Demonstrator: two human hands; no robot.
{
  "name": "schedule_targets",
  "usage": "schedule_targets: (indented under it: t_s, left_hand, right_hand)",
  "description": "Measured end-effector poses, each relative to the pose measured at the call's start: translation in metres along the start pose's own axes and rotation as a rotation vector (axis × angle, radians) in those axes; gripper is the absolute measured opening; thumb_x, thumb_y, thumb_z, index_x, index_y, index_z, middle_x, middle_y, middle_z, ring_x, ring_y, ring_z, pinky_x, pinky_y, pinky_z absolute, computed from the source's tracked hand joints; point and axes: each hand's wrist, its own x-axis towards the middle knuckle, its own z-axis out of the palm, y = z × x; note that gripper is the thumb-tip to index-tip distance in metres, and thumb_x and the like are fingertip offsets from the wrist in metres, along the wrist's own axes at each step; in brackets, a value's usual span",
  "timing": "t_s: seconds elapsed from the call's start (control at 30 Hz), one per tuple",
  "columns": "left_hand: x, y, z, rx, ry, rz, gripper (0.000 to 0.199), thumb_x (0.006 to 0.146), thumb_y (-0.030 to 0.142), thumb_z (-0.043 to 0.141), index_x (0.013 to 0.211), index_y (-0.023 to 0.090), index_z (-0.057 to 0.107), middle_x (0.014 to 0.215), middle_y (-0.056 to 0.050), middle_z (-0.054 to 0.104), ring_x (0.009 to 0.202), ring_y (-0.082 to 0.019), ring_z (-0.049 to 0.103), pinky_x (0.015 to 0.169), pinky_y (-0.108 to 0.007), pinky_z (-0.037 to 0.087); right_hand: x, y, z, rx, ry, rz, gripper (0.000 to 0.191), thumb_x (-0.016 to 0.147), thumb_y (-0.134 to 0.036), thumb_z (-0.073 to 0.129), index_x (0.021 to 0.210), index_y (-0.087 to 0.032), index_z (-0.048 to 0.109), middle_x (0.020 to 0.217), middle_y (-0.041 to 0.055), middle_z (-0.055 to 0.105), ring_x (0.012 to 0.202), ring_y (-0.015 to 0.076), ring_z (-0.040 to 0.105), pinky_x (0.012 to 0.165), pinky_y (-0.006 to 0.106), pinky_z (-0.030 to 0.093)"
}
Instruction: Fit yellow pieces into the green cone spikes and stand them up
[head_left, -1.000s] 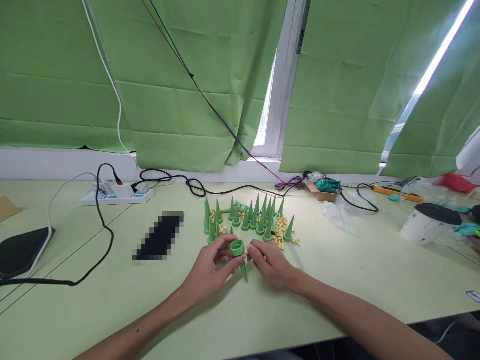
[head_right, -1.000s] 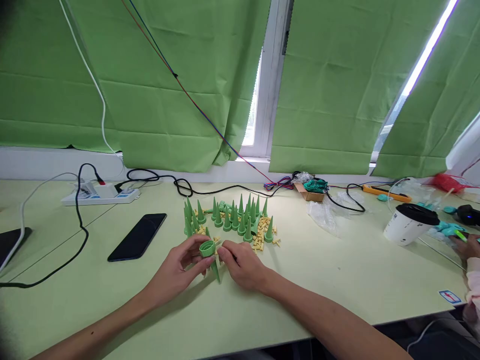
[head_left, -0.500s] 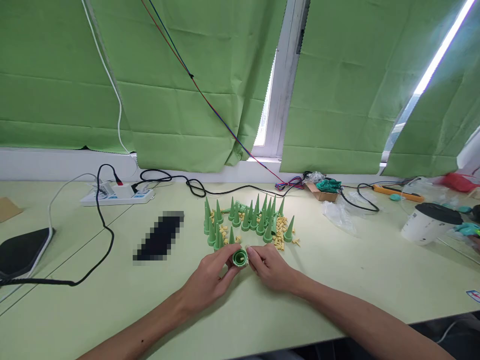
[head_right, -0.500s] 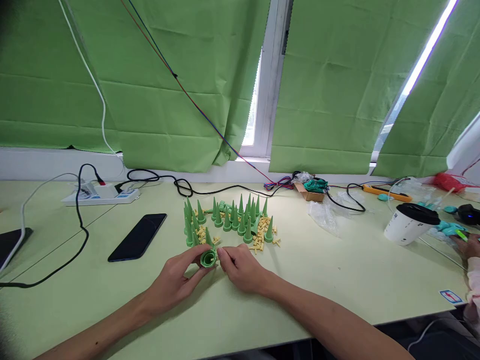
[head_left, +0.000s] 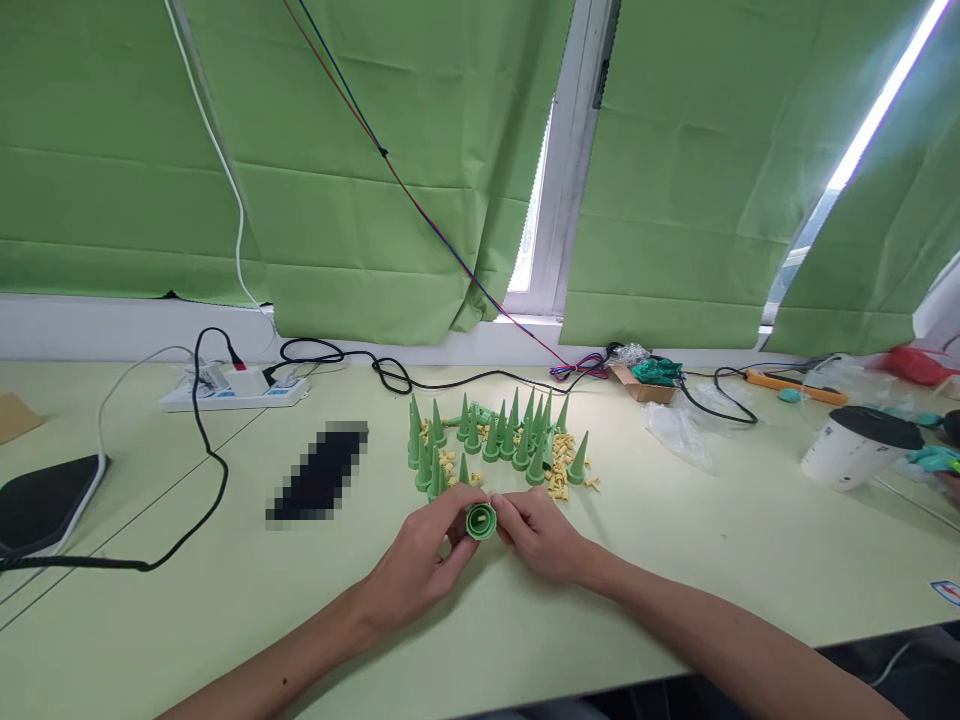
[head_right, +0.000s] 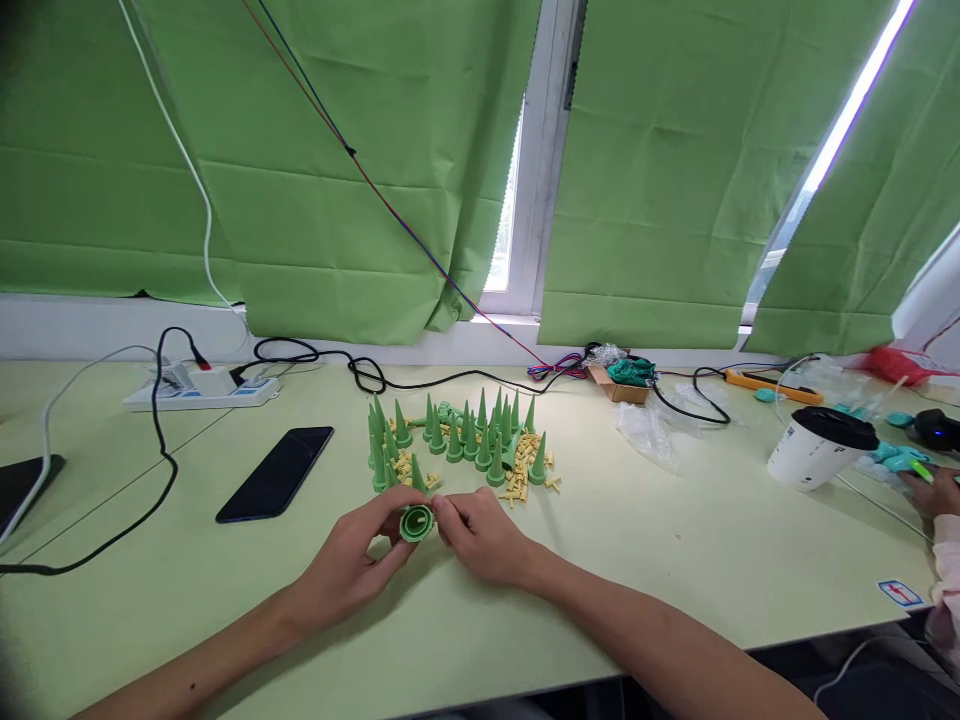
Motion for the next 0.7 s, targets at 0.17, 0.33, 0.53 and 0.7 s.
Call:
schedule_targets:
  t_s: [0.17, 0.33, 0.53, 0.7]
  left_hand:
    - [0.001, 0.0, -0.001, -0.007, -0.022, 0.018, 0.028, 0.092, 0.01, 0.043, 0.115, 0.024, 0.05, 0.096, -0.002, 0.061, 0.072, -0.012, 0.057, 0.065, -0.024, 0.048]
    - [0.002, 0.001, -0.002, -0.05, -0.042, -0.003, 0.033, 0.091, 0.009, 0.045, 0.12, 0.026, 0.048, 0.102, -0.003, 0.058, 0.079, -0.014, 0.057, 0.07, -0.026, 0.051]
    - [0.006, 0.006, 0.001, -0.284, 0.075, -0.129, 0.029, 0.094, 0.021, 0.05, 0.122, 0.026, 0.045, 0.126, -0.009, 0.048, 0.091, -0.017, 0.061, 0.07, -0.028, 0.057]
    - [0.012, 0.007, -0.002, -0.518, 0.087, -0.298, 0.021, 0.099, 0.041, 0.046, 0.105, 0.022, 0.051, 0.094, -0.003, 0.06, 0.069, -0.014, 0.063, 0.063, -0.029, 0.055]
  right_hand:
    - [0.0, 0.0, 0.0, 0.008, 0.014, 0.011, 0.048, 0.105, -0.039, 0.03, 0.063, -0.019, 0.042, 0.052, -0.0044, 0.043, 0.05, 0.0091, 0.038, 0.057, 0.024, 0.032]
    - [0.001, 0.002, 0.001, 0.009, 0.063, -0.003, 0.048, 0.104, -0.043, 0.032, 0.063, -0.02, 0.042, 0.053, -0.0048, 0.041, 0.051, 0.0097, 0.037, 0.055, 0.024, 0.031]
    - [0.002, 0.002, -0.001, 0.068, 0.185, 0.057, 0.048, 0.103, -0.05, 0.033, 0.064, -0.022, 0.039, 0.049, -0.0049, 0.042, 0.047, 0.0102, 0.038, 0.051, 0.024, 0.031]
    - [0.001, 0.003, -0.003, 0.093, 0.221, 0.044, 0.048, 0.103, -0.052, 0.032, 0.065, -0.023, 0.037, 0.048, -0.0048, 0.043, 0.044, 0.0103, 0.039, 0.05, 0.024, 0.032]
